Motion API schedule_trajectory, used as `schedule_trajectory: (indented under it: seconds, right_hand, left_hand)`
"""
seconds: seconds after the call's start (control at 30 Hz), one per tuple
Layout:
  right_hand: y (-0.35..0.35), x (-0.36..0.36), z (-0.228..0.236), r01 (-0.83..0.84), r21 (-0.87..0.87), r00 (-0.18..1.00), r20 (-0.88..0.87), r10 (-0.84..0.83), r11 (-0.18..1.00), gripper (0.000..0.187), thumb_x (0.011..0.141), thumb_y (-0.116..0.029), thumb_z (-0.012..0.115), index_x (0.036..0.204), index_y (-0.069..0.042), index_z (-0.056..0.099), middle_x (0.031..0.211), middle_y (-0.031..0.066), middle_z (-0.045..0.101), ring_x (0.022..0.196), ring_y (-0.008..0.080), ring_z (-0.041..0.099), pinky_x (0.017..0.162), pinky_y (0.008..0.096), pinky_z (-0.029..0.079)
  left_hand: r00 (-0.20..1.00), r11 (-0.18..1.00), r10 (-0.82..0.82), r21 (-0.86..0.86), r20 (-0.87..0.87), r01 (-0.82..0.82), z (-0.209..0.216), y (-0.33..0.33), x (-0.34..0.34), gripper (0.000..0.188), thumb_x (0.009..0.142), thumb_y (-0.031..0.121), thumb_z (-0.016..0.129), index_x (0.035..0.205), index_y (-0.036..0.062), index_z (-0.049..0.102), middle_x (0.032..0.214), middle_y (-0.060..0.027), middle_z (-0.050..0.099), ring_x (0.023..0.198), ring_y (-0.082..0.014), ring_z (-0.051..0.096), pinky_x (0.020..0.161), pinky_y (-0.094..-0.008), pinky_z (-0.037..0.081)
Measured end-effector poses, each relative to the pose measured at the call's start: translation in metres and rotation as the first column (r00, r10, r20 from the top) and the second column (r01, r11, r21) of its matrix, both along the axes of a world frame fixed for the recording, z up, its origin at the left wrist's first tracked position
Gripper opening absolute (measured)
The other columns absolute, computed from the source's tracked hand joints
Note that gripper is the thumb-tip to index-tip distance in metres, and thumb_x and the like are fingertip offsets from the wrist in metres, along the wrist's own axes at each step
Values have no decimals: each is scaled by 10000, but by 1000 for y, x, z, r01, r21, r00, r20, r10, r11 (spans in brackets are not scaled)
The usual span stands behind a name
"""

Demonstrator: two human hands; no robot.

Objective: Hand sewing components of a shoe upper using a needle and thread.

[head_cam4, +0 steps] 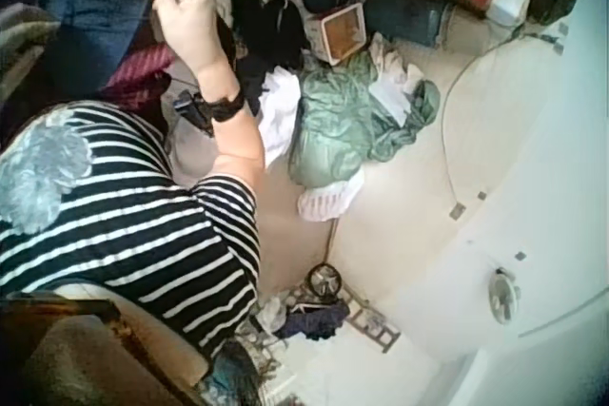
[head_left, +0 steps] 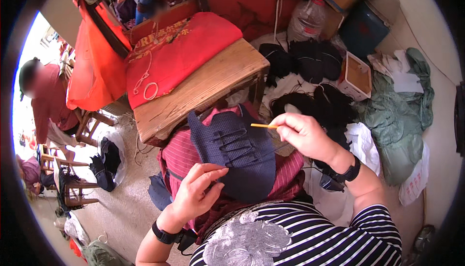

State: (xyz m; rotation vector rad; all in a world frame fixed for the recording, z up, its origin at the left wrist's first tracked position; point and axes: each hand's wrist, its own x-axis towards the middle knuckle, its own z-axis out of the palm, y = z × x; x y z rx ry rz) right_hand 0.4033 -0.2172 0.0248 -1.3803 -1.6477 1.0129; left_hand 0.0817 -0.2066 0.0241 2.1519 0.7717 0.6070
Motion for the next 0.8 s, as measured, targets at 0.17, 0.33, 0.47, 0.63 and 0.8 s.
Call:
schedule_trajectory:
  seconds: [0.17,0.33,0.47,0.63,0.8]
  right_hand:
    - [-15,0,-24,-87,-143,995,-62,79,986,93,938,-63,619,1018,-17,631,748,26,640,677,99,610,620,273,494]
    - [-12,7,-34,-164,-217,985,-85,149,962,94,945,-58,619,1028,-19,641,803,21,667,731,81,630,665,251,509]
    - [-6,13,-41,-185,-240,982,-90,168,953,82,937,-53,618,1003,-14,646,794,22,666,720,79,625,653,252,505]
    - [4,13,-51,-271,-175,962,-91,259,946,80,896,-65,616,948,-15,651,742,44,655,665,102,595,609,290,469]
    - [13,17,-41,-304,-267,952,-45,303,914,72,927,-67,613,956,-15,654,761,13,655,693,68,608,634,244,494]
  left_hand:
    - [984,955,-156,241,-86,173,5,8,24,438,743,3,725,1179,12,678,1284,-131,636,1003,-279,627,867,-376,516]
    - [931,899,-142,350,-335,263,2,7,35,482,766,105,737,1235,28,660,1376,-74,599,1027,-221,605,878,-354,492]
    - [912,866,-154,393,-381,310,0,7,38,511,760,118,727,1259,44,651,1422,-58,571,1033,-190,601,879,-338,480]
    - [897,864,-159,382,-412,329,0,7,39,556,735,131,728,1278,52,642,1448,-55,549,1053,-184,595,893,-341,475]
    - [893,861,-154,387,-422,331,-3,7,37,581,718,142,730,1286,58,638,1455,-53,543,1068,-186,590,908,-343,471]
